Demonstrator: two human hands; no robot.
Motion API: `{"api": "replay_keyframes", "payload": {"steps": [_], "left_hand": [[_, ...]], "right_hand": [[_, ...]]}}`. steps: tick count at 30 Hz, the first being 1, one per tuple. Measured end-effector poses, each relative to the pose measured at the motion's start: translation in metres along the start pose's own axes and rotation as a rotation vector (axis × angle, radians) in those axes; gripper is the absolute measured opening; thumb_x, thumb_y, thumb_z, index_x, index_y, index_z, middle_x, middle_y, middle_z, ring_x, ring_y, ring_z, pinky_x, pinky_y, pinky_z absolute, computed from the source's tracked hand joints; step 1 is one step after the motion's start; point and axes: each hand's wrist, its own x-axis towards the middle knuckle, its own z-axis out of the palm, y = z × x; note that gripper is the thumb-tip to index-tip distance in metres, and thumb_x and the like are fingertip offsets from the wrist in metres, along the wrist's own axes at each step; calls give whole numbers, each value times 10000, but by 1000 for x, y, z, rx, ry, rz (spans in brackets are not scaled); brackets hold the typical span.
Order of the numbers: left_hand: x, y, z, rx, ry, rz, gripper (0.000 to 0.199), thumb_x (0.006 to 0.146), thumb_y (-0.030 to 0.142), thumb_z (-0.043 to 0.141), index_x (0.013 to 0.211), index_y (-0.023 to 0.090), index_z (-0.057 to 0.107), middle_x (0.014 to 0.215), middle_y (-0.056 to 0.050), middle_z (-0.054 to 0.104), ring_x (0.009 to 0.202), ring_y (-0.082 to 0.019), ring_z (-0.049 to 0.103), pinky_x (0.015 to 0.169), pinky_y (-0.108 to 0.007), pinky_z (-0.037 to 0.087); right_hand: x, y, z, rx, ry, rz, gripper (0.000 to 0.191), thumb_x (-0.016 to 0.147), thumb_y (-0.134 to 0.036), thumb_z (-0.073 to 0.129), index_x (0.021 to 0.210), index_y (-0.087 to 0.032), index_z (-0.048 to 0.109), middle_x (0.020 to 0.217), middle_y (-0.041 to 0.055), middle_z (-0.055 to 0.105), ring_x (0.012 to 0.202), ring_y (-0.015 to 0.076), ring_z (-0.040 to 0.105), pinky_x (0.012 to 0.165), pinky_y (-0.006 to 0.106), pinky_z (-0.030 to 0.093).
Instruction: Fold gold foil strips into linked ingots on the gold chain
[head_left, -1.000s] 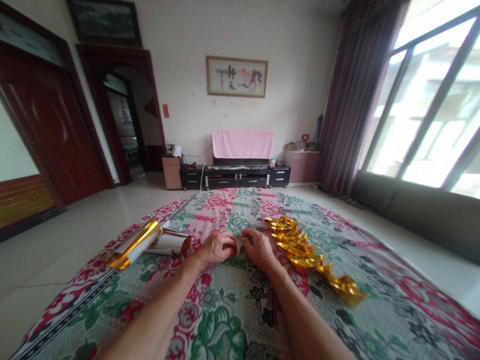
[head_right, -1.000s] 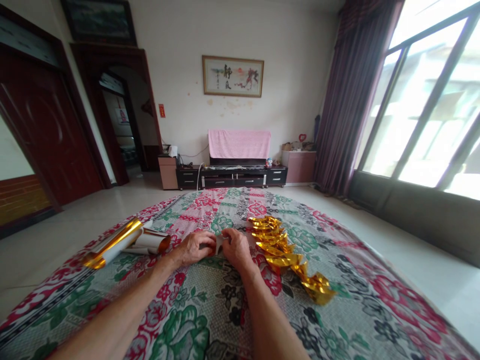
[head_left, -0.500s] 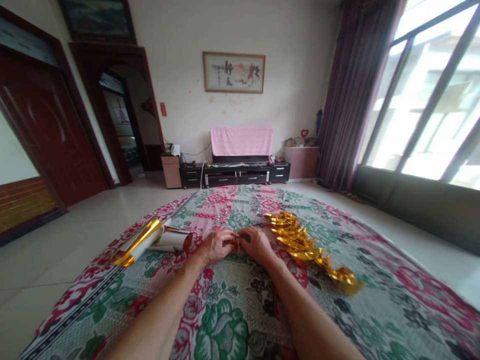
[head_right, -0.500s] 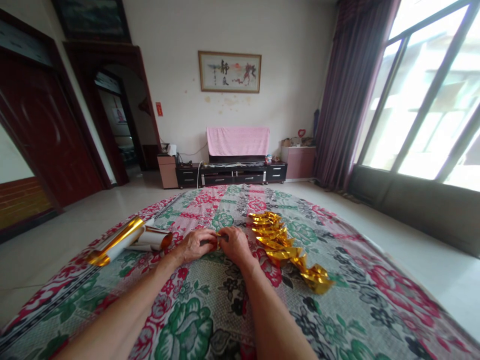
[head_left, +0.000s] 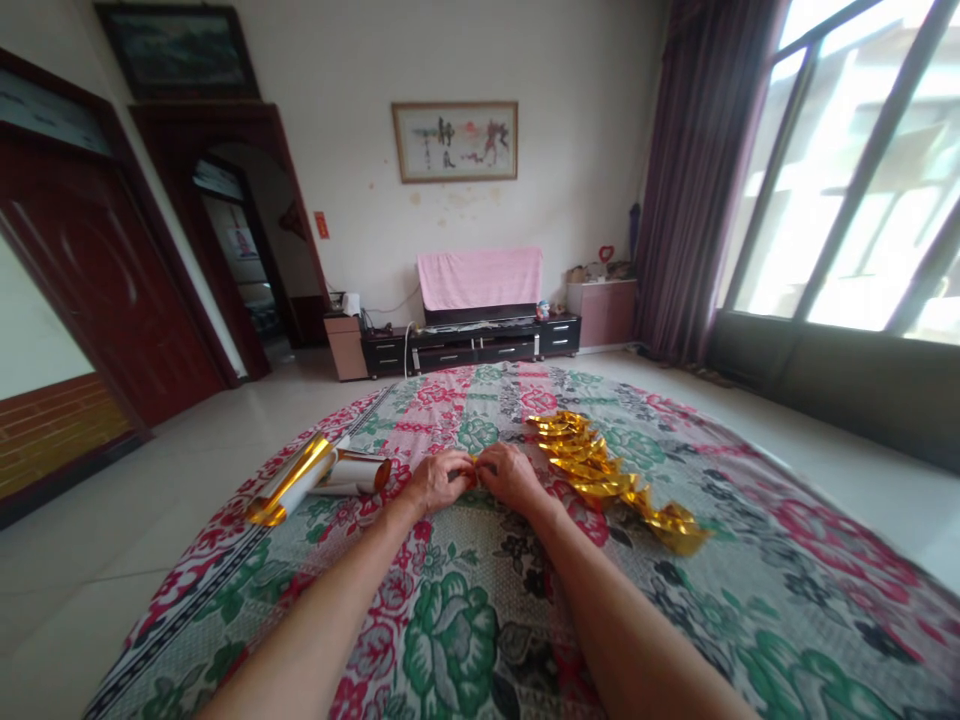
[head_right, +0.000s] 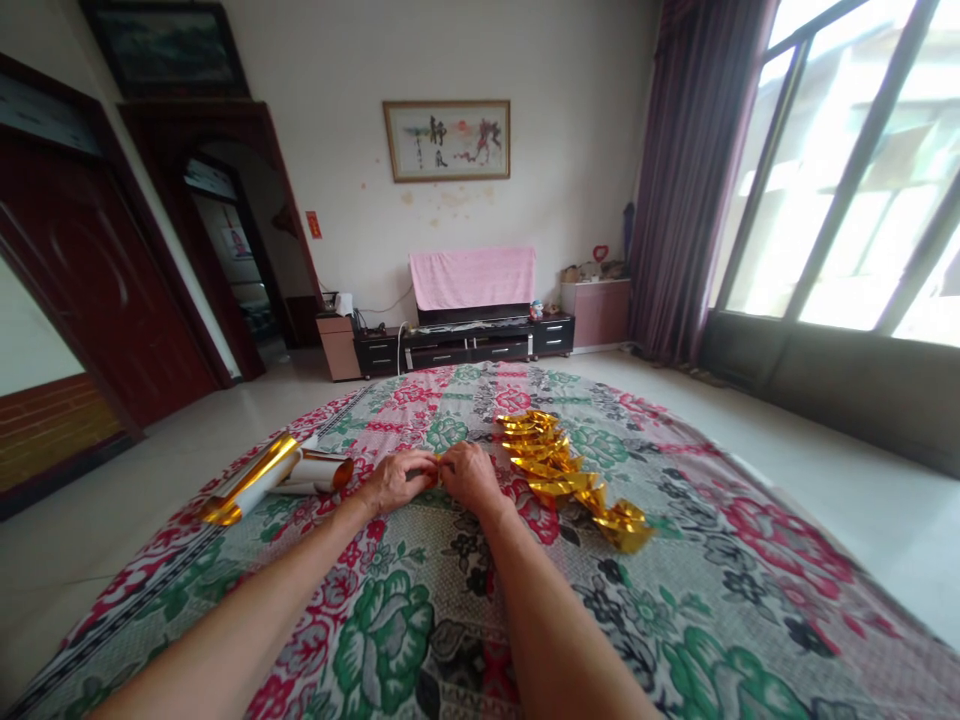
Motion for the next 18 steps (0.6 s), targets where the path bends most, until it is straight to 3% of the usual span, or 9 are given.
{"api": "replay_keyframes", "payload": {"steps": [11, 18], "left_hand": [[0, 2, -1, 4, -6, -37, 211, 738, 157, 541, 898, 181, 677, 982, -50, 663, 939, -141, 597, 888, -276, 467], [-1, -2, 1, 75, -40, 23, 261, 757, 148, 497, 927, 201, 687, 1002, -52, 644, 950, -152, 582, 885, -283, 463]], "right_hand": [[-2, -2, -6, 59, -30, 15, 206, 736, -144, 508, 794, -220, 690, 868, 22, 676, 861, 146, 576, 797, 233, 397], [-1, 1, -3, 92, -27, 61, 197, 722, -161, 524, 806, -222, 691, 853, 19, 678, 845, 147, 583, 792, 236, 414]]}}
